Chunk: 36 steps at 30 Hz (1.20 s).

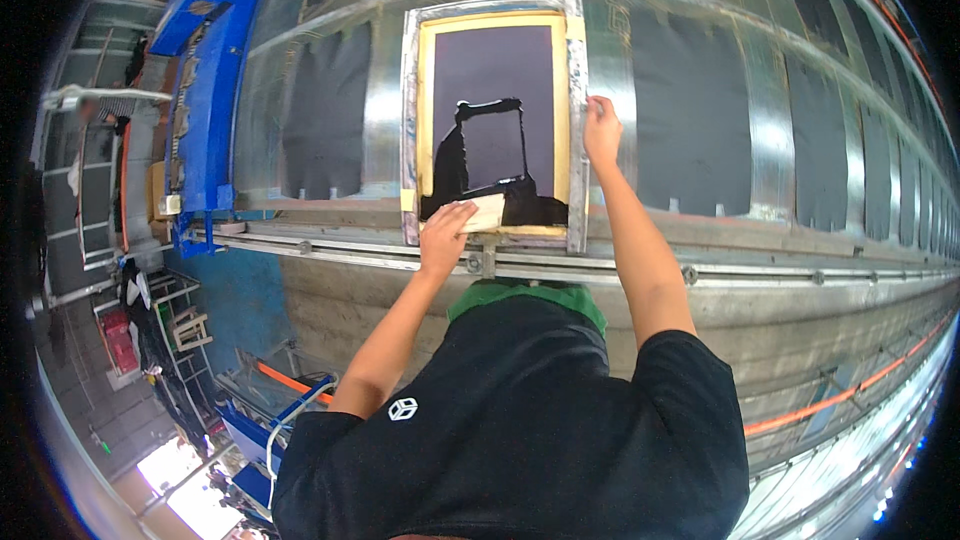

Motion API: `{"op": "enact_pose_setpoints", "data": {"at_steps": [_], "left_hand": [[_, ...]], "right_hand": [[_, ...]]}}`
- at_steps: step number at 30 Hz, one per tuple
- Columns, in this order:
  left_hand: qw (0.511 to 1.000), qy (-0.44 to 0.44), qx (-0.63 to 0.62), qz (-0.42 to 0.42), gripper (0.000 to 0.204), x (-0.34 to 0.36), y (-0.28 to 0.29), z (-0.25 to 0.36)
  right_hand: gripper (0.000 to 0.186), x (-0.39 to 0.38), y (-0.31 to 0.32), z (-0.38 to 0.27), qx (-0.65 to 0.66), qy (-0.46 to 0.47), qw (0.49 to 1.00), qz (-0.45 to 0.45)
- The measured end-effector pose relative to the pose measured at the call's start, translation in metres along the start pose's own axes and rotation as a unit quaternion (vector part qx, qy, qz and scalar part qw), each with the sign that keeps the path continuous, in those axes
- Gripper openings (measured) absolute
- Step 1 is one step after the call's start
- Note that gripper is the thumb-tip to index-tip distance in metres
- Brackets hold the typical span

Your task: The person holds a screen printing frame and uses a squeegee to pull black ink across the mesh onto a garment positioned on a conveyor. The person repeatedly repositions the frame and pulls the squeegee to apply ink to successive garments moving along the line.

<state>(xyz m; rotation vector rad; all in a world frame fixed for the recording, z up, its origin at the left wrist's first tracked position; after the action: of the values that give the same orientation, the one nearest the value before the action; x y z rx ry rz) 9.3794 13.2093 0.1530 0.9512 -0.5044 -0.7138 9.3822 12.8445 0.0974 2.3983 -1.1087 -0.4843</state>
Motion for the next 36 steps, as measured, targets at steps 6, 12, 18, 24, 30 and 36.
{"op": "enact_pose_setpoints", "data": {"at_steps": [6,12,18,24,30,36], "left_hand": [[0.997,-0.058,0.033,-0.030,0.053,0.002,-0.009,0.006],[0.998,-0.020,-0.053,0.025,0.046,0.110,-0.009,-0.018],[0.998,-0.043,0.011,0.039,0.041,0.167,-0.001,-0.023],[0.999,-0.054,0.005,0.002,0.045,0.074,-0.015,0.000],[0.997,-0.028,-0.030,0.058,0.040,0.144,-0.013,-0.020],[0.999,-0.017,0.036,0.005,0.040,0.167,-0.008,-0.018]], "right_hand": [[0.025,0.003,-0.001,0.008,-0.037,-0.006,0.999,0.007],[0.024,-0.001,0.003,-0.002,-0.016,-0.033,0.999,-0.008],[0.024,-0.003,0.003,-0.008,0.006,-0.031,0.999,-0.014],[0.026,0.001,0.004,0.000,0.003,-0.048,0.999,-0.007],[0.028,0.000,0.001,0.003,0.017,-0.033,0.999,0.010],[0.027,-0.003,0.006,-0.007,0.009,-0.051,0.998,-0.027]]}}
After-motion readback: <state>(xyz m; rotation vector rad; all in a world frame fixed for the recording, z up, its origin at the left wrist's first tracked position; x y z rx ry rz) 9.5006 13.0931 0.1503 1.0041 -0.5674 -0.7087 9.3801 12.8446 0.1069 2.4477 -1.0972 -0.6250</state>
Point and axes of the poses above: each hand's wrist, its own x-axis towards the middle knuckle, its own y-axis out of the back of the hand, z = x × y, the point moved 1 cm from there along x, towards the middle knuckle, and after that the axes turned 5 degrees about -z, right-handed, at the moved point
